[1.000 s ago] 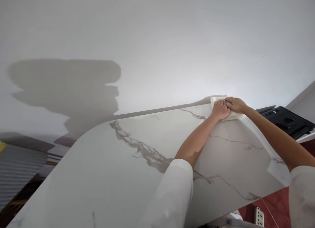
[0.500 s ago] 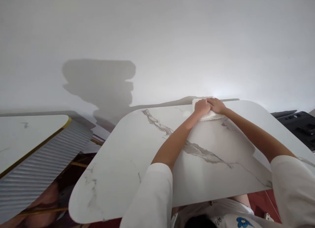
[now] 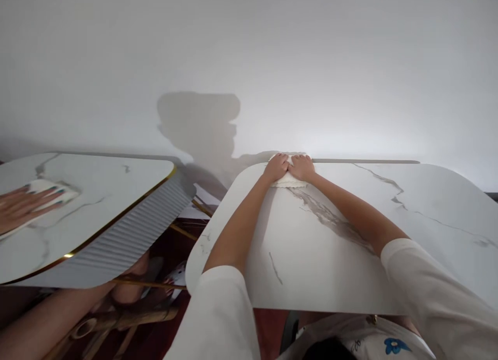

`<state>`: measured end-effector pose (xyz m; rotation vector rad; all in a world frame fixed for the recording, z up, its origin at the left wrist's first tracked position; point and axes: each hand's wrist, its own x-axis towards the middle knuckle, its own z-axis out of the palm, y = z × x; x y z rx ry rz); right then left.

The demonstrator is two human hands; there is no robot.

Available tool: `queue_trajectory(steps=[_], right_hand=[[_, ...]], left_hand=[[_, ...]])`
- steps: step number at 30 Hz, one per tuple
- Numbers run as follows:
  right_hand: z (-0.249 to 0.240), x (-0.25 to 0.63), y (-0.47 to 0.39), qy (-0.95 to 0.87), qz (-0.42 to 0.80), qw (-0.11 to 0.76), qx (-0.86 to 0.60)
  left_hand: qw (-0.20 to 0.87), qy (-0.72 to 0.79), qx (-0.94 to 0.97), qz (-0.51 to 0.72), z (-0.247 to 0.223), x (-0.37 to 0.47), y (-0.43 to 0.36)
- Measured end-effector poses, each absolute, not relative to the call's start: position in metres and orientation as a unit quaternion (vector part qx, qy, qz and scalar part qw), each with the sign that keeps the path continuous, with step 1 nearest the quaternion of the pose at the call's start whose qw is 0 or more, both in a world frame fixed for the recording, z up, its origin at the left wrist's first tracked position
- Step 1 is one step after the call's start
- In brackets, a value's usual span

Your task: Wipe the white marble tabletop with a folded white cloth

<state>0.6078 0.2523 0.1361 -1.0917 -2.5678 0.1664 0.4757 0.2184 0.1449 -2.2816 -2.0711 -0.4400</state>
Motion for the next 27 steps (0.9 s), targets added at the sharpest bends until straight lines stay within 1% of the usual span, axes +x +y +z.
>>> queue_trajectory(steps=[6,9,12,15,18,22,27], right_hand=[[0.138,0.532,0.218,-0.921,0.099,0.181,-0.330],[0.138,0.513,0.199,-0.924,0.119,0.190,-0.311],[0.139,0.506,0.175,-0.925,0.108,0.213,-0.295],[0.140,0.504,0.146,-0.925,0.091,0.229,-0.290],[0.142,0.507,0.112,-0.925,0.096,0.232,-0.284],[0.147,0.519,0.064,-0.924,0.134,0.244,-0.262],[0.156,0.543,0.008,-0.929,0.169,0.219,-0.246]], left_hand=[[-0.010,-0.691,-0.711,-0.135,0.151,0.394,0.180],[-0.003,-0.693,-0.710,-0.128,0.150,0.371,0.162],[0.019,-0.687,-0.719,-0.107,0.146,0.359,0.139],[0.039,-0.656,-0.748,-0.088,0.141,0.353,0.107],[0.055,-0.649,-0.753,-0.095,0.141,0.354,0.067],[0.054,-0.674,-0.729,-0.107,0.147,0.369,0.010],[0.052,-0.722,-0.680,-0.114,0.151,0.395,-0.057]])
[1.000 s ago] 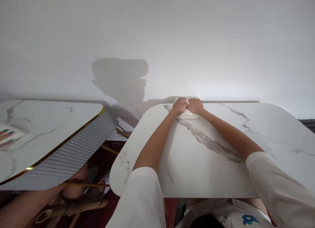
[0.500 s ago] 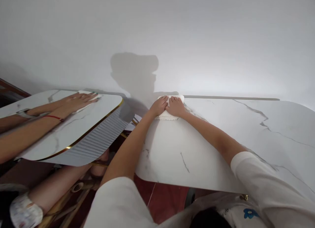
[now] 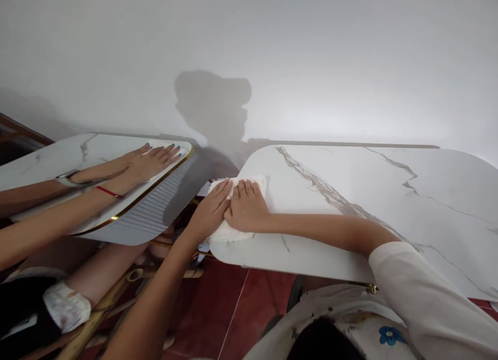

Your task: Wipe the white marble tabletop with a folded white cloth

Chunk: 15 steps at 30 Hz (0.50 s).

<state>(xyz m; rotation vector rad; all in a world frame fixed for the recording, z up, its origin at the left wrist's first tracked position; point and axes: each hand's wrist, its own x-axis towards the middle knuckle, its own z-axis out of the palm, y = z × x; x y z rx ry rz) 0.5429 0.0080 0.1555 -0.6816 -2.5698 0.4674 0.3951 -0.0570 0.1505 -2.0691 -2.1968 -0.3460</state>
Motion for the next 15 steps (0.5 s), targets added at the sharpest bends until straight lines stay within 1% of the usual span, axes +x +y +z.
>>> queue_trajectory(steps=[4,8,11,15], right_hand=[[0.159,0.565,-0.023,-0.940,0.170,0.219,-0.202],[0.158,0.597,-0.035,-0.946,0.176,0.222,-0.159],[0.157,0.623,-0.031,-0.950,0.173,0.218,-0.141],[0.154,0.646,-0.010,-0.953,0.161,0.211,-0.148]], left_hand=[[0.067,-0.743,-0.656,-0.112,0.151,0.421,-0.101],[0.088,-0.751,-0.647,-0.101,0.151,0.454,-0.123],[0.093,-0.751,-0.649,-0.084,0.149,0.480,-0.121],[0.084,-0.751,-0.652,-0.066,0.149,0.503,-0.095]])
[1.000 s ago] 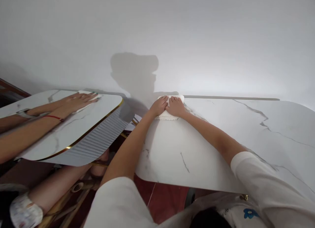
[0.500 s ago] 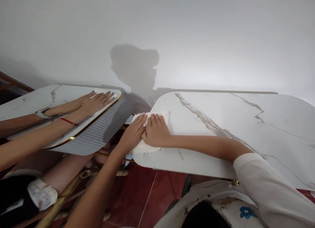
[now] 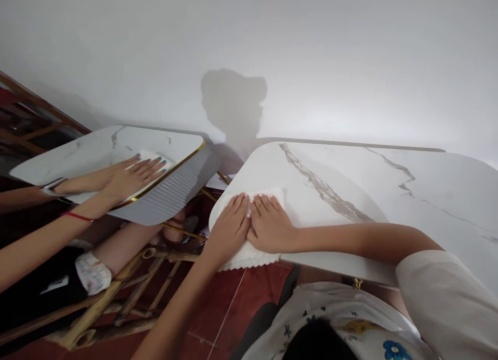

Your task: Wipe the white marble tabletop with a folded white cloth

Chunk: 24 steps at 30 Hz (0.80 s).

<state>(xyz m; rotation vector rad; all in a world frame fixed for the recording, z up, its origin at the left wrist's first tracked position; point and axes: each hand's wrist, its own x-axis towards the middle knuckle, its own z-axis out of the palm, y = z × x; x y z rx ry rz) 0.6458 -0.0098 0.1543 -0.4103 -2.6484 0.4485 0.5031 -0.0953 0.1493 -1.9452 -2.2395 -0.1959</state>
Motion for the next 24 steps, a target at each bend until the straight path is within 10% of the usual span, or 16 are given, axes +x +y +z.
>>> queue_trajectory(steps=[24], right_hand=[[0.139,0.558,0.190,-0.947,0.102,0.200,-0.230]], left_hand=[[0.076,-0.731,-0.664,-0.138,0.134,0.414,0.135]])
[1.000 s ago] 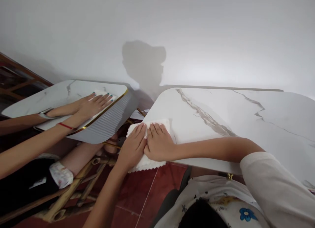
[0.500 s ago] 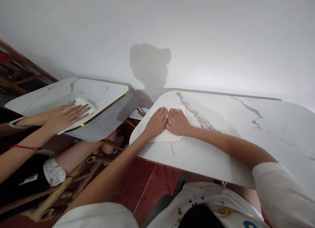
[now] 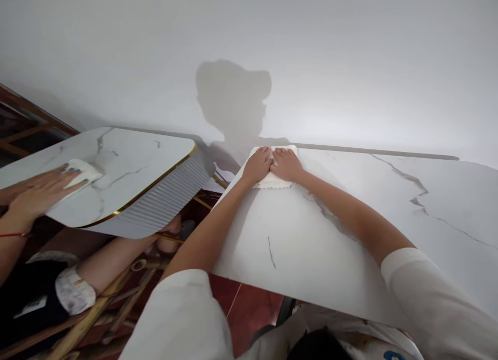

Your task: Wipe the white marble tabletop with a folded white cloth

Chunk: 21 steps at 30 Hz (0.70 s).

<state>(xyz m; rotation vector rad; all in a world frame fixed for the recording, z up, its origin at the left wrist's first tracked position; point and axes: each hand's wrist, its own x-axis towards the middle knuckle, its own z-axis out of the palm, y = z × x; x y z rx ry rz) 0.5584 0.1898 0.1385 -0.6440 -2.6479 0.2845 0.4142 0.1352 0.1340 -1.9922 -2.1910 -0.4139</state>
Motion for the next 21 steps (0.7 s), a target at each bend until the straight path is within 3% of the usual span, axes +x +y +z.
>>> queue_trajectory(steps=[13,21], right_hand=[[0.133,0.577,0.261,-0.938,0.104,0.178,-0.279],[0.130,0.620,0.259,-0.928,0.080,0.175,-0.318]], left_hand=[[0.083,-0.732,-0.665,-0.124,0.137,0.447,0.213],[0.079,-0.691,-0.704,-0.141,0.136,0.488,0.218]])
